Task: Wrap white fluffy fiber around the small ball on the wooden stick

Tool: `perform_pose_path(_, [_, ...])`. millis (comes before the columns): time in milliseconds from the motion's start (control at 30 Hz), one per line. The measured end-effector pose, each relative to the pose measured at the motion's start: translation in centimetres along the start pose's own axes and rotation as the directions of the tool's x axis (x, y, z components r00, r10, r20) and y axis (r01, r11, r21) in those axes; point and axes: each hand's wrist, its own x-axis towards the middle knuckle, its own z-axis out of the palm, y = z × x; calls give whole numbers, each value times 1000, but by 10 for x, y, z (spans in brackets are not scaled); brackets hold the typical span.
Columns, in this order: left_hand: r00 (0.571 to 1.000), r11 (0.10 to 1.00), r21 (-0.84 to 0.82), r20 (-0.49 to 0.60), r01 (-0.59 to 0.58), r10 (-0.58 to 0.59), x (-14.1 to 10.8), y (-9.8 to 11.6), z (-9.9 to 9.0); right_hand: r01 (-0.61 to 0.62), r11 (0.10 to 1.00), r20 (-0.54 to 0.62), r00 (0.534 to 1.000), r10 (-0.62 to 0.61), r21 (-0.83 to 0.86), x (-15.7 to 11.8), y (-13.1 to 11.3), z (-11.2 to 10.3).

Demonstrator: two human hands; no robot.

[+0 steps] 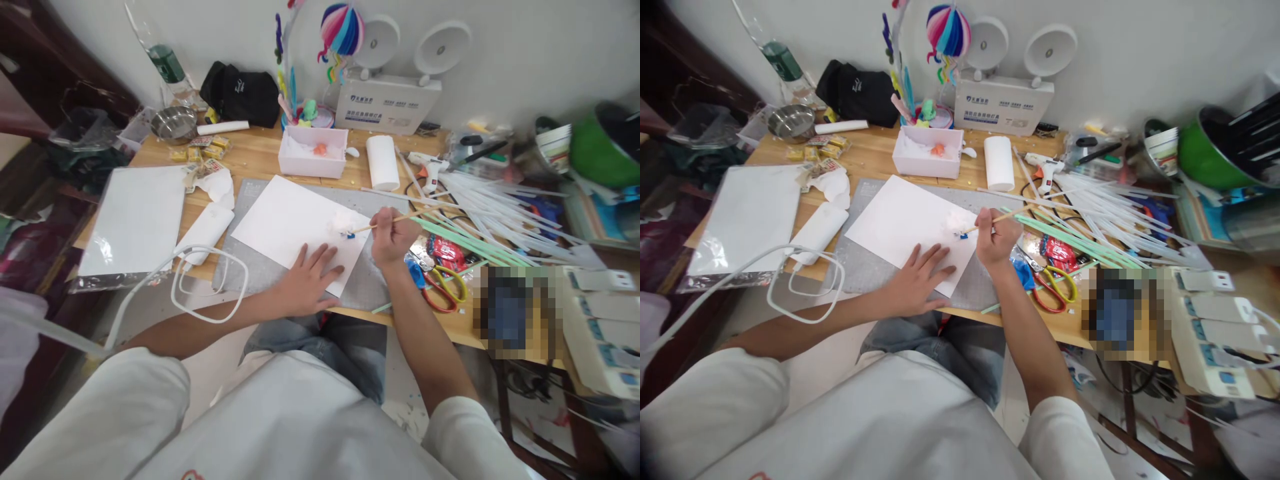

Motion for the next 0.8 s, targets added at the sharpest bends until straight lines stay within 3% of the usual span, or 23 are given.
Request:
perform_pose_path(167, [999,999,24,-33,26,-25,1,1,4,193,975,64,980,-186,-107,-4,2,7])
perform_pose_path(333, [999,999,33,-42,17,-16,1,1,5,229,962,107,971,-215,-147,-5,8,13])
perform_pose_path(533, [999,999,37,-48,14,-12,1,1,6,260,956,77,965,-252,-139,-5,8,14])
perform_pose_path(800, [999,999,31,-41,16,-15,1,2,5,328,932,164,939,-303,-152,-5,4,13])
